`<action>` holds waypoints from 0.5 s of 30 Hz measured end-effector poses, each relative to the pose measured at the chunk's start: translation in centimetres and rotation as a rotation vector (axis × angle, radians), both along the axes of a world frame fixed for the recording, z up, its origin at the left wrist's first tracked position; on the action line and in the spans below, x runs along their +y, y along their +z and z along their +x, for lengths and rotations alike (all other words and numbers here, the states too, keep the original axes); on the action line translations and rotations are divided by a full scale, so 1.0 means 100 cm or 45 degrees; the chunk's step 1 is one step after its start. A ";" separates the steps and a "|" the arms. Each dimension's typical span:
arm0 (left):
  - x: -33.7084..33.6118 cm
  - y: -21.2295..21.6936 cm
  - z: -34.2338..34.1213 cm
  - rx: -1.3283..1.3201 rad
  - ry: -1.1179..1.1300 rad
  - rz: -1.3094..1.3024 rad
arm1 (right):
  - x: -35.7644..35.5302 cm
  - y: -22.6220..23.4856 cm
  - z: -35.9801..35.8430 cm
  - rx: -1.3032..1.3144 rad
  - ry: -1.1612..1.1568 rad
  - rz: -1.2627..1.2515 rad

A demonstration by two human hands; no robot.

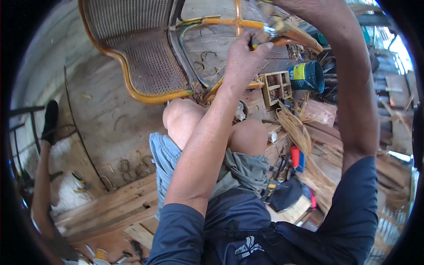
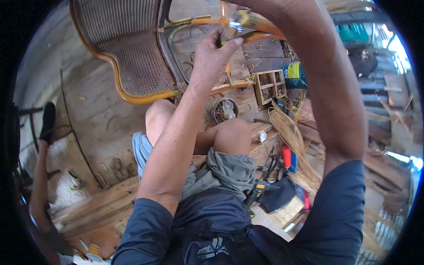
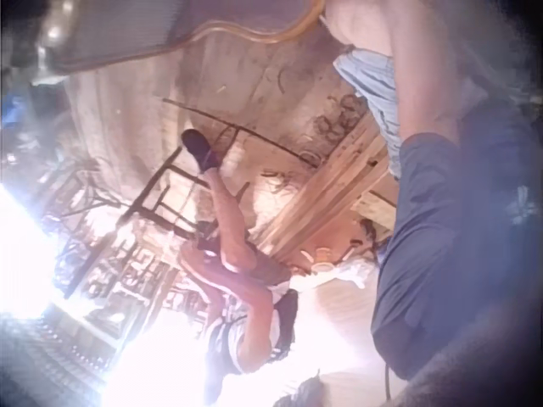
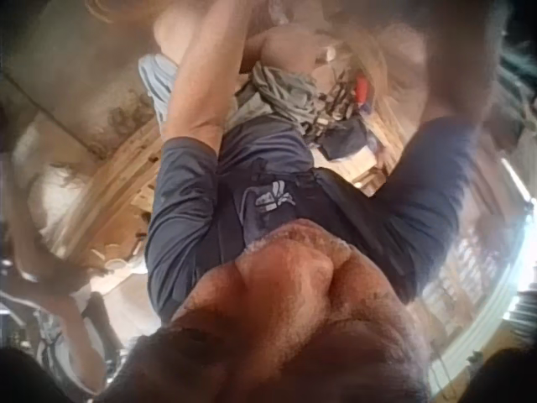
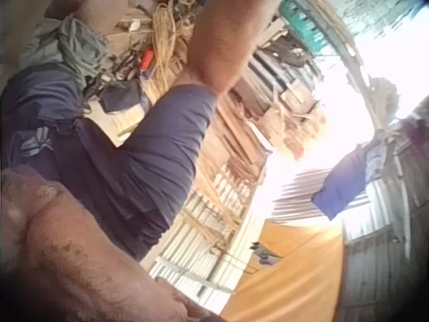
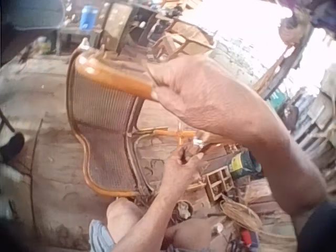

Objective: The person repairs a rattan chair by hammering a wooden wedge into a joint on the chair's frame. They use a hammer to drive the wedge in and a power drill to secure it. The person also uses a chisel to adjust the fit of the wedge.

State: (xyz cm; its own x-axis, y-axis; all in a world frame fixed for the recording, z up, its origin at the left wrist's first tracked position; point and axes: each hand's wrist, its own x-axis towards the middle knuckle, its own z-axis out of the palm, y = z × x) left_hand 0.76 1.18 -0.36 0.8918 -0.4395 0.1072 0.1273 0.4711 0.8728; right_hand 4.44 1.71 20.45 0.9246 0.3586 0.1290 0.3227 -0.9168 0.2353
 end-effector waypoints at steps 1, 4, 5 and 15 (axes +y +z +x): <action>-0.003 0.003 -0.002 -0.003 -0.030 -0.038 | 0.005 0.010 -0.021 -0.191 -0.007 0.089; -0.020 0.014 -0.017 -0.008 -0.098 -0.132 | -0.022 0.031 -0.082 -0.527 -0.242 1.083; -0.013 0.011 -0.009 -0.012 -0.045 -0.121 | -0.055 0.011 -0.095 -0.478 -0.188 1.428; 0.000 -0.002 0.003 -0.258 -0.019 0.054 | -0.115 -0.172 -0.161 -0.876 -0.268 3.251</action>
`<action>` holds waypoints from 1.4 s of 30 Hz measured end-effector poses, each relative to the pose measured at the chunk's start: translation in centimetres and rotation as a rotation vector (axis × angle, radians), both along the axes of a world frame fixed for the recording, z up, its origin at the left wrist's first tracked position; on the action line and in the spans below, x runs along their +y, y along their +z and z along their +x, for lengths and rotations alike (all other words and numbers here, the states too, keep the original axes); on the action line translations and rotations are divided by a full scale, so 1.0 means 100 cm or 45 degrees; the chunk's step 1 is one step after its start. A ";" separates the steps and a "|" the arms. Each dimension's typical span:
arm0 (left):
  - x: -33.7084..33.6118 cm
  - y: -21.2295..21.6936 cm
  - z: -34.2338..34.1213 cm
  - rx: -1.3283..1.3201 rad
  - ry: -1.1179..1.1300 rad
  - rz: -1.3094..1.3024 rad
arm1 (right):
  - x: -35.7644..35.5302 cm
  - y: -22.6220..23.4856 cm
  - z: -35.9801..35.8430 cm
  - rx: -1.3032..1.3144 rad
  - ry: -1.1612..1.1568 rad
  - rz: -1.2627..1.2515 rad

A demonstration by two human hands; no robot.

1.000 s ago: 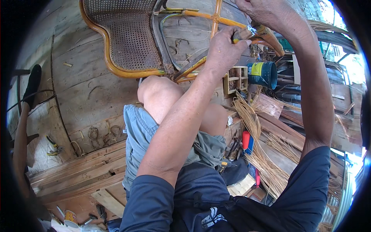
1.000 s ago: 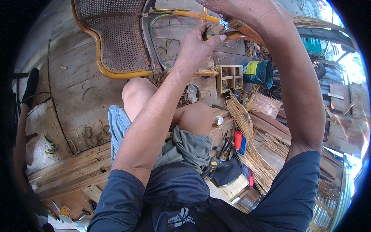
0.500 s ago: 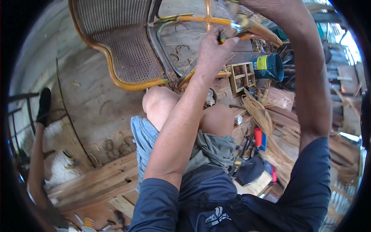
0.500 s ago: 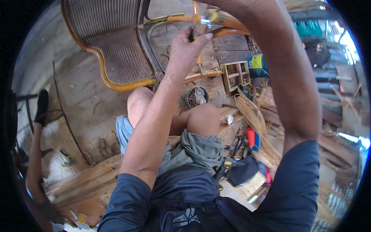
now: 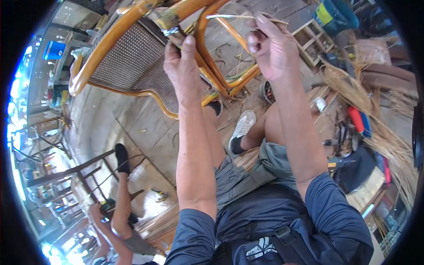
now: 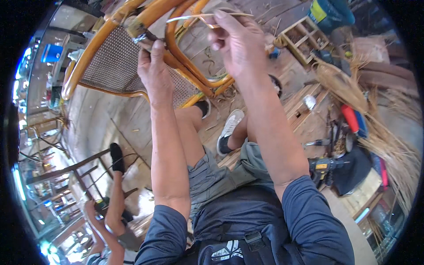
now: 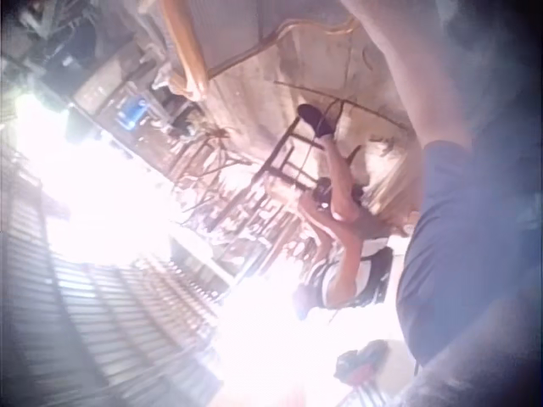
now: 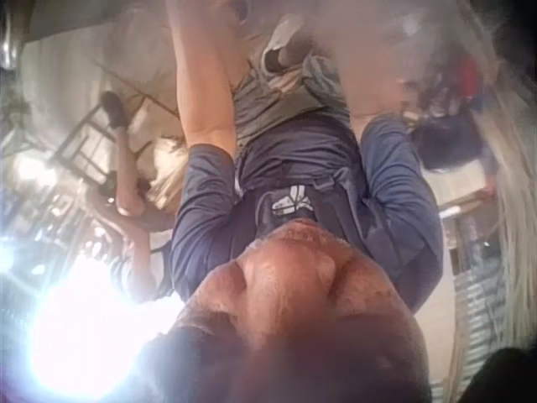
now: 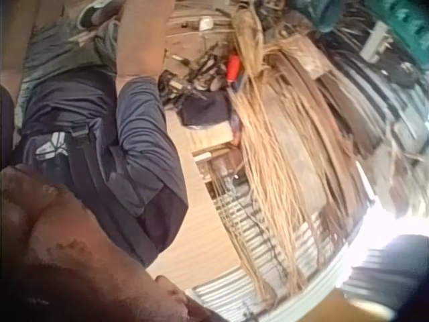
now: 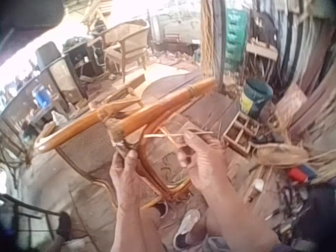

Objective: The person repairs a rattan chair by hammering a wooden wedge into a joint on the chair's frame. They use a hammer to drive the wedge in and a power drill to secure it. The person also uses a chisel to adjust the fit of the wedge.

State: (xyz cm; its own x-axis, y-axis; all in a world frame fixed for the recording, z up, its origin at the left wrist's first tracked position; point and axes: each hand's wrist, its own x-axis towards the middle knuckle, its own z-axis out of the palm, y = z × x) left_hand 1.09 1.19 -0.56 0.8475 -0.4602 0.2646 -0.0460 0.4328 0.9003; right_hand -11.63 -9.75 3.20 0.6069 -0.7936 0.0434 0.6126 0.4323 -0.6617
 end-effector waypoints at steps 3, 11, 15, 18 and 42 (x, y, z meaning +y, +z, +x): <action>0.001 -0.001 0.002 -0.004 -0.044 0.008 | 0.003 -0.015 0.011 -0.064 0.065 0.075; 0.003 0.002 0.000 0.032 -0.041 0.057 | 0.013 -0.027 0.039 -0.204 0.128 0.164; 0.001 0.003 -0.001 0.029 -0.059 0.070 | 0.011 -0.022 0.044 -0.209 0.170 0.160; 0.007 0.001 0.004 0.005 -0.117 0.184 | 0.011 -0.020 0.056 -0.157 0.190 0.145; 0.014 -0.009 0.015 0.037 -0.005 0.212 | -0.042 -0.072 -0.211 1.021 -0.783 -0.302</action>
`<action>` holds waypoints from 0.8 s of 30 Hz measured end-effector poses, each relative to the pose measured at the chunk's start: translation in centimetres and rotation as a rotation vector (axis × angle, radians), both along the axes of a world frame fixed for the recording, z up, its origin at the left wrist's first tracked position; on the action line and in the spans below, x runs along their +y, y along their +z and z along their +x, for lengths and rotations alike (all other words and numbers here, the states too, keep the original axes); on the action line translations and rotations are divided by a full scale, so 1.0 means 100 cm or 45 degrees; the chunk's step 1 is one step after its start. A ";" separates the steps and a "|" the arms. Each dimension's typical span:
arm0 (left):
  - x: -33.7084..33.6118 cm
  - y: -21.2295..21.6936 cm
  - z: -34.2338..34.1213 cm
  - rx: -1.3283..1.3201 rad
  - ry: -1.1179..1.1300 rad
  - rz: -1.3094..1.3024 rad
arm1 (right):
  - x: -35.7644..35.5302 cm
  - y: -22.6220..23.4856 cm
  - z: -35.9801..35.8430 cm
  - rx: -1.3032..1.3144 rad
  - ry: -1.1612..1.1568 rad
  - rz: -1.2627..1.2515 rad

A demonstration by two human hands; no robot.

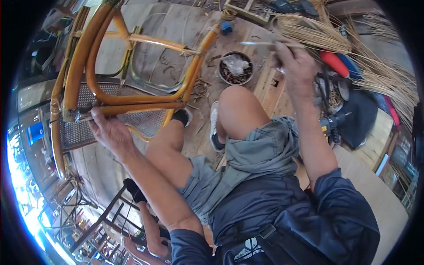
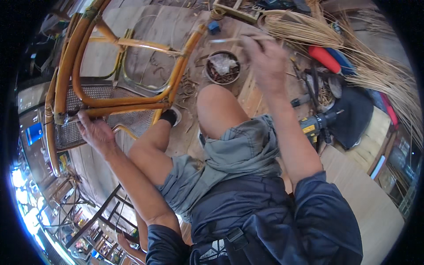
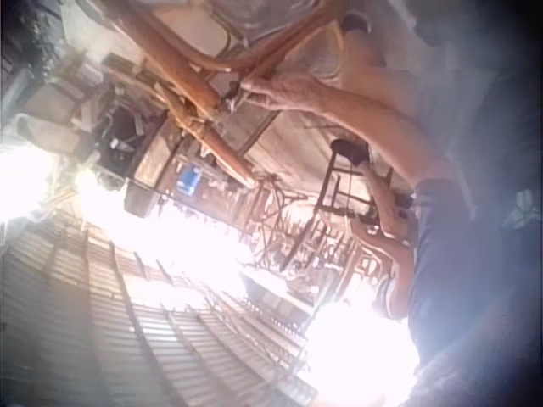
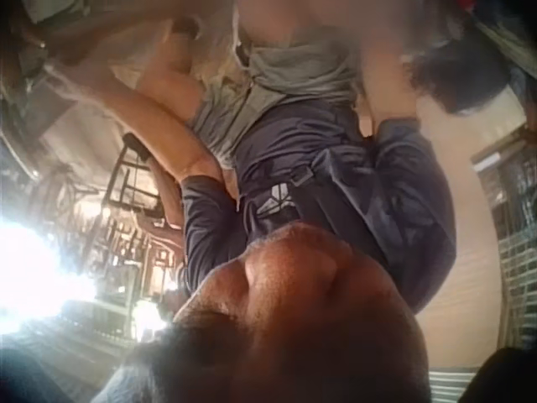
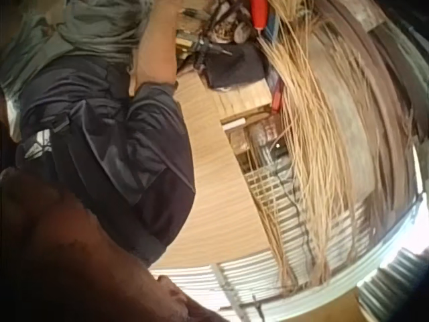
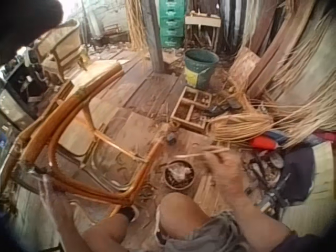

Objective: The person repairs a rattan chair by hammering a wooden wedge into a joint on the chair's frame. They use a hammer to drive the wedge in and a power drill to secure it. The person also uses a chisel to adjust the fit of the wedge.

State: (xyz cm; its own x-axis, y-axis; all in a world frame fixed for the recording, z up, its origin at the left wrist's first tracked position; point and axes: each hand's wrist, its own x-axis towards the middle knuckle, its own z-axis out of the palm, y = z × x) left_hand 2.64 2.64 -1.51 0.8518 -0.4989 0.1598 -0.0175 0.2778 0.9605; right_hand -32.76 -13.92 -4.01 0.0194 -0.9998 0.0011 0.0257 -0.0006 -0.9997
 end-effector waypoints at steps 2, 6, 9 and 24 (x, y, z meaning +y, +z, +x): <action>-0.006 0.002 -0.004 -0.012 -0.013 0.002 | -0.003 -0.027 -0.065 0.258 -0.101 -0.049; -0.008 0.009 -0.007 -0.010 -0.026 0.008 | -0.001 -0.084 -0.121 0.704 -0.144 0.012; -0.006 0.010 -0.006 0.013 -0.026 0.022 | 0.000 -0.107 -0.124 0.792 -0.122 -0.064; -0.002 0.005 -0.002 -0.002 0.016 0.032 | -0.012 -0.103 -0.130 0.018 -0.238 0.511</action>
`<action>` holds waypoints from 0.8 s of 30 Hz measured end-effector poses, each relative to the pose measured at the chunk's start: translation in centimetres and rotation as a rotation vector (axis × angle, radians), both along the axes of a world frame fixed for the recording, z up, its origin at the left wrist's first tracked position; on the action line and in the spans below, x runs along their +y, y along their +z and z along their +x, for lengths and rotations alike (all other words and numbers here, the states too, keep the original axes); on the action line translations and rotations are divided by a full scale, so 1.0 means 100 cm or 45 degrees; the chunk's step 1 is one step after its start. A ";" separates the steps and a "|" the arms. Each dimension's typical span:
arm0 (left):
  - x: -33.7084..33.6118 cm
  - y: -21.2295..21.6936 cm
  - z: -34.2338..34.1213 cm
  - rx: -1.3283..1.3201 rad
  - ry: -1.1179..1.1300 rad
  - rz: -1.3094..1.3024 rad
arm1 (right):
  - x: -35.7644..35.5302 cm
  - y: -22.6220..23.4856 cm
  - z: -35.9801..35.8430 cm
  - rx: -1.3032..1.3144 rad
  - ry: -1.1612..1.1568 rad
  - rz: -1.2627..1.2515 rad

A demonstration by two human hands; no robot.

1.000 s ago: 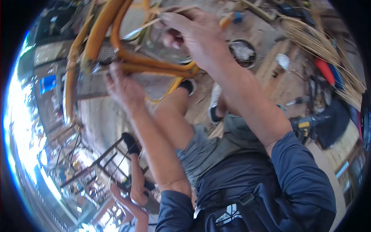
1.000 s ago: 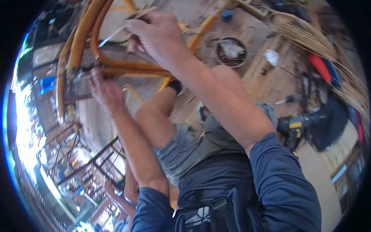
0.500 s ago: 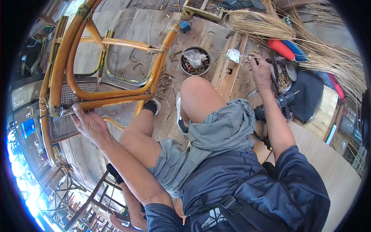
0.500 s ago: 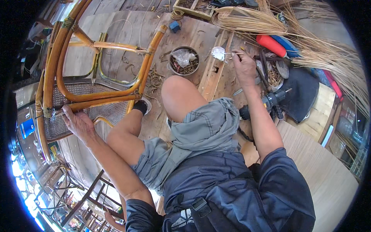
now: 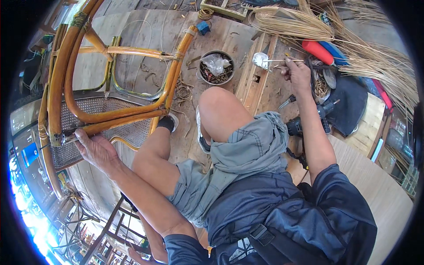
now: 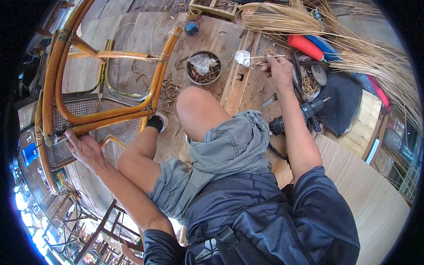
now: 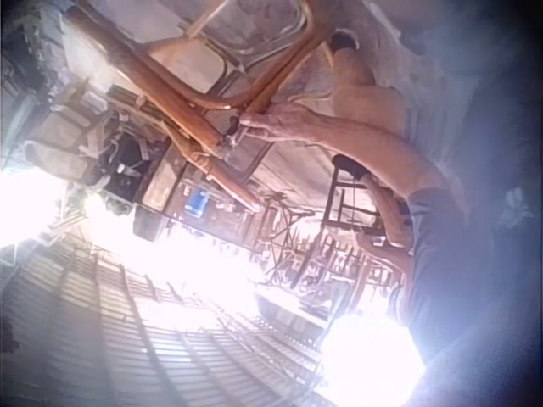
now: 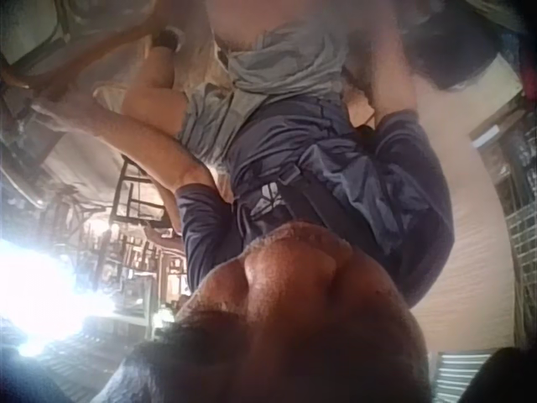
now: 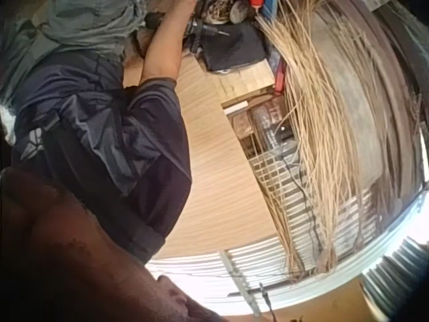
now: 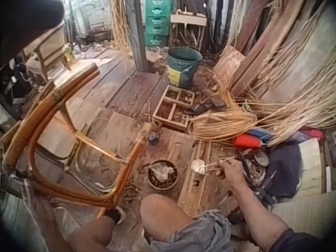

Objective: The person repairs a rattan chair by hammering a wooden wedge into a joint on the chair's frame. They use a hammer to drive the wedge in and a power drill to secure it. The person also uses a chisel to adjust the fit of the wedge.

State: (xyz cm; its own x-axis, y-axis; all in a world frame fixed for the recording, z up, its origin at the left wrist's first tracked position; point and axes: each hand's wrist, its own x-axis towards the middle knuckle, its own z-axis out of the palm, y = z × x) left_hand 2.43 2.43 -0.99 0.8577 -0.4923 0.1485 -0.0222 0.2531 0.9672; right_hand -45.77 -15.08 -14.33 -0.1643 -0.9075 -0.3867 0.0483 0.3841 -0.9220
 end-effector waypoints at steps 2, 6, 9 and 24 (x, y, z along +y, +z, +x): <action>0.000 0.006 -0.008 0.029 0.060 0.062 | -0.001 0.001 -0.006 0.218 0.060 -0.080; -0.001 0.000 -0.003 -0.023 0.063 0.045 | 0.013 0.008 -0.004 0.500 0.404 -0.201; -0.009 -0.002 -0.004 -0.069 -0.003 -0.047 | 0.013 0.004 -0.004 0.273 0.124 -0.185; -0.007 0.002 -0.012 0.024 -0.038 -0.190 | 0.009 0.113 0.164 -1.026 0.476 -0.136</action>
State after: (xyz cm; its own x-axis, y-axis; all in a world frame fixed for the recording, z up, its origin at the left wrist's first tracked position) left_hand 1.21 1.71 -0.78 0.8462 -0.4914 0.2060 0.0052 0.3943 0.9190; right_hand -29.35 -14.15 -2.98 0.4342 -0.8852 -0.1671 0.5857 0.4183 -0.6942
